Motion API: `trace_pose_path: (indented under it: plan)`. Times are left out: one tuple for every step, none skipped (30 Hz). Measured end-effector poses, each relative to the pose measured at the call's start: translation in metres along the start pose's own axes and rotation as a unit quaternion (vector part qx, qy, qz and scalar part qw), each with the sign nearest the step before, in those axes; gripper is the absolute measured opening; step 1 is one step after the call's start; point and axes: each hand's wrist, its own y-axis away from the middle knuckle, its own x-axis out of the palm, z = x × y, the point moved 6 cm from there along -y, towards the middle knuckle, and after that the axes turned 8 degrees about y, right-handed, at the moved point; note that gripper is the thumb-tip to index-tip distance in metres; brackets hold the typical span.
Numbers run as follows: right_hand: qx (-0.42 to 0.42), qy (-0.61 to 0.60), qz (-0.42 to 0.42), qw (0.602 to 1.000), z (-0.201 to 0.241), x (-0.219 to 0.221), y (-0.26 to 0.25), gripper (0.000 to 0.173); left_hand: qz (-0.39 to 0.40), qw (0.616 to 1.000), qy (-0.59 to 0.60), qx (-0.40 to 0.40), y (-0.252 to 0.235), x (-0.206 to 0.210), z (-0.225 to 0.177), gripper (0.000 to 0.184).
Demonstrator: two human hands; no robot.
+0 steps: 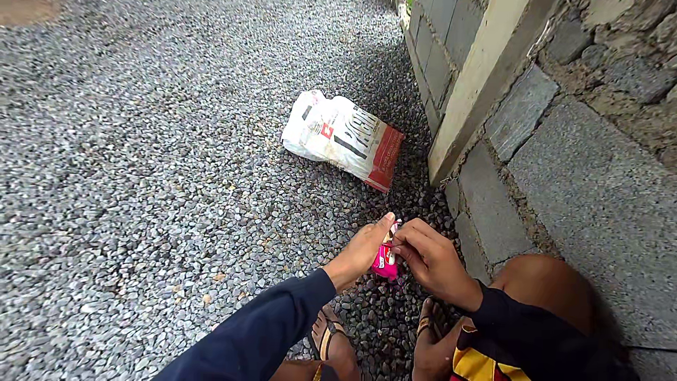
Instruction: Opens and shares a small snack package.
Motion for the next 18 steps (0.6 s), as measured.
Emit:
trace_pose_path:
  plan:
    - [-0.014, -0.005, 0.018, 1.0, -0.002, -0.001, -0.002, 0.018, -0.001, 1.0, -0.012, 0.005, 0.0, -0.004, -0.002, 0.06]
    - [-0.028, -0.014, 0.037, 0.999, -0.004, -0.003, -0.004, 0.018, 0.005, 1.0, -0.023, 0.01, 0.0, -0.009, -0.004, 0.06]
    - [-0.044, -0.027, 0.059, 0.997, -0.007, -0.007, -0.007, 0.019, 0.015, 0.999, -0.032, 0.014, 0.001, -0.012, -0.007, 0.061]
    - [-0.061, -0.043, 0.085, 0.994, -0.01, -0.01, -0.009, 0.02, 0.03, 0.999, -0.038, 0.015, 0.002, -0.014, -0.01, 0.061]
    - [-0.077, -0.06, 0.111, 0.989, -0.012, -0.014, -0.011, 0.021, 0.051, 0.998, -0.045, 0.015, 0.003, -0.015, -0.012, 0.061]
    - [-0.09, -0.073, 0.134, 0.984, -0.013, -0.015, -0.013, 0.022, 0.068, 0.996, -0.053, 0.02, 0.004, -0.016, -0.013, 0.061]
    - [-0.095, -0.083, 0.15, 0.981, -0.015, -0.016, -0.014, 0.022, 0.085, 0.994, -0.06, 0.026, 0.004, -0.016, -0.014, 0.061]
    - [-0.097, -0.087, 0.158, 0.979, -0.016, -0.015, -0.014, 0.022, 0.095, 0.993, -0.065, 0.033, 0.004, -0.015, -0.015, 0.06]
    - [-0.096, -0.088, 0.162, 0.978, -0.016, -0.014, -0.013, 0.022, 0.101, 0.992, -0.066, 0.04, 0.004, -0.014, -0.016, 0.059]
    - [-0.091, -0.088, 0.162, 0.979, -0.016, -0.013, -0.012, 0.021, 0.1, 0.992, -0.066, 0.045, 0.004, -0.014, -0.017, 0.057]
    - [-0.078, -0.088, 0.16, 0.98, -0.017, -0.012, -0.012, 0.021, 0.091, 0.993, -0.065, 0.044, 0.004, -0.014, -0.016, 0.056]
    - [-0.059, -0.096, 0.155, 0.982, -0.018, -0.012, -0.011, 0.022, 0.082, 0.993, -0.07, 0.045, 0.004, -0.014, -0.014, 0.056]
    - [-0.035, -0.108, 0.147, 0.983, -0.019, -0.012, -0.011, 0.024, 0.078, 0.993, -0.075, 0.049, 0.003, -0.013, -0.013, 0.057]
    - [-0.007, -0.122, 0.137, 0.983, -0.02, -0.011, -0.01, 0.026, 0.078, 0.993, -0.079, 0.051, 0.002, -0.011, -0.012, 0.058]
    - [0.022, -0.131, 0.126, 0.983, -0.021, -0.01, -0.009, 0.027, 0.078, 0.992, -0.084, 0.049, 0.002, -0.01, -0.01, 0.059]
    - [0.053, -0.136, 0.117, 0.982, -0.022, -0.008, -0.008, 0.027, 0.077, 0.992, -0.086, 0.044, 0.003, -0.008, -0.009, 0.06]
    - [0.081, -0.138, 0.109, 0.981, -0.024, -0.006, -0.006, 0.028, 0.079, 0.993, -0.082, 0.037, 0.003, -0.006, -0.007, 0.06]
    - [0.104, -0.137, 0.106, 0.979, -0.026, -0.005, -0.005, 0.028, 0.08, 0.994, -0.071, 0.03, 0.003, -0.004, -0.006, 0.061]
